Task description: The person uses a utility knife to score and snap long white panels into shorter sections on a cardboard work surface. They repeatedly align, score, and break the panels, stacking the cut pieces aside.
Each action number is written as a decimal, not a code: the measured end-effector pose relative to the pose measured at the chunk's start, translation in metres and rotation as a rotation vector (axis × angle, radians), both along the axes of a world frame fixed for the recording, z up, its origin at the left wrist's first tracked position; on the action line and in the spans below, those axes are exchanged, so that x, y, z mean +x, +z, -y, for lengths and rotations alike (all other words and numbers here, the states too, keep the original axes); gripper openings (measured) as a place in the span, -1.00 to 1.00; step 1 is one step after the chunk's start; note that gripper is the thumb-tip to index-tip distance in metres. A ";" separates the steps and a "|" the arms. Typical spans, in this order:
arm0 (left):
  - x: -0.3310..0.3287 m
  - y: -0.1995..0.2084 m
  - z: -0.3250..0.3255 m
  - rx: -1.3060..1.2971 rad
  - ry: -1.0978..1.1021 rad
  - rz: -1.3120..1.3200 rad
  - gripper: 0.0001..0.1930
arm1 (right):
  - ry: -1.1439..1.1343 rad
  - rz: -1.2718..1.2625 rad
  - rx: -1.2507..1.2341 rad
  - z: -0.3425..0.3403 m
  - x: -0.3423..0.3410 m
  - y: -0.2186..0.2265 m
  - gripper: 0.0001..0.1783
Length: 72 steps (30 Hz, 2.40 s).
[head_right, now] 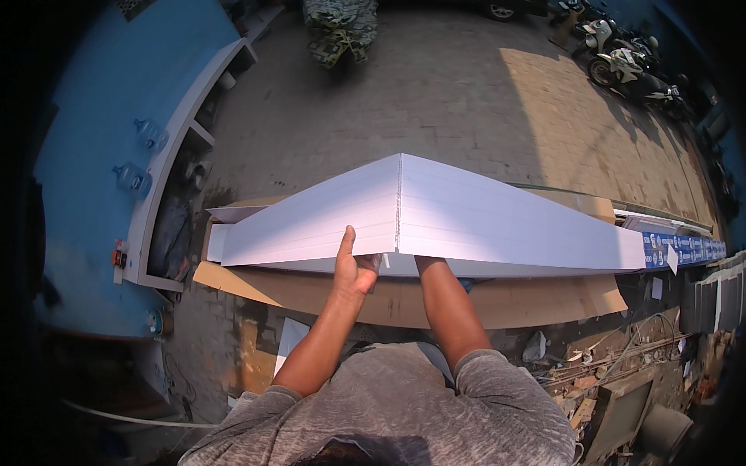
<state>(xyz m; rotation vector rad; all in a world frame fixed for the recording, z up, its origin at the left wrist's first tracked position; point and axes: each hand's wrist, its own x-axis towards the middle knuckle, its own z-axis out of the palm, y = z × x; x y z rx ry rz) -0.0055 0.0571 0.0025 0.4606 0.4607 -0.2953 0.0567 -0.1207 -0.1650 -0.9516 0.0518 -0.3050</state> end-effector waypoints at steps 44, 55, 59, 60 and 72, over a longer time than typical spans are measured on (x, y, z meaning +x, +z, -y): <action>-0.003 0.094 -0.037 -0.012 0.153 0.204 -0.65 | 0.085 -0.126 -0.611 -0.005 -0.030 -0.003 -0.39; -0.100 0.180 -0.120 0.005 0.258 0.254 -0.35 | 1.244 -0.819 -1.478 -0.021 -0.050 -0.034 -0.40; -0.126 0.203 -0.100 0.055 0.179 0.332 -0.24 | 0.898 -0.725 -1.297 -0.008 -0.101 -0.029 -0.36; -0.129 0.202 -0.101 0.029 0.130 0.371 -0.24 | 0.627 -0.693 -1.157 0.000 -0.100 -0.007 -0.34; -0.084 0.194 -0.094 0.046 0.206 0.486 -0.35 | -0.192 1.302 -1.605 -0.057 -0.039 0.405 -0.42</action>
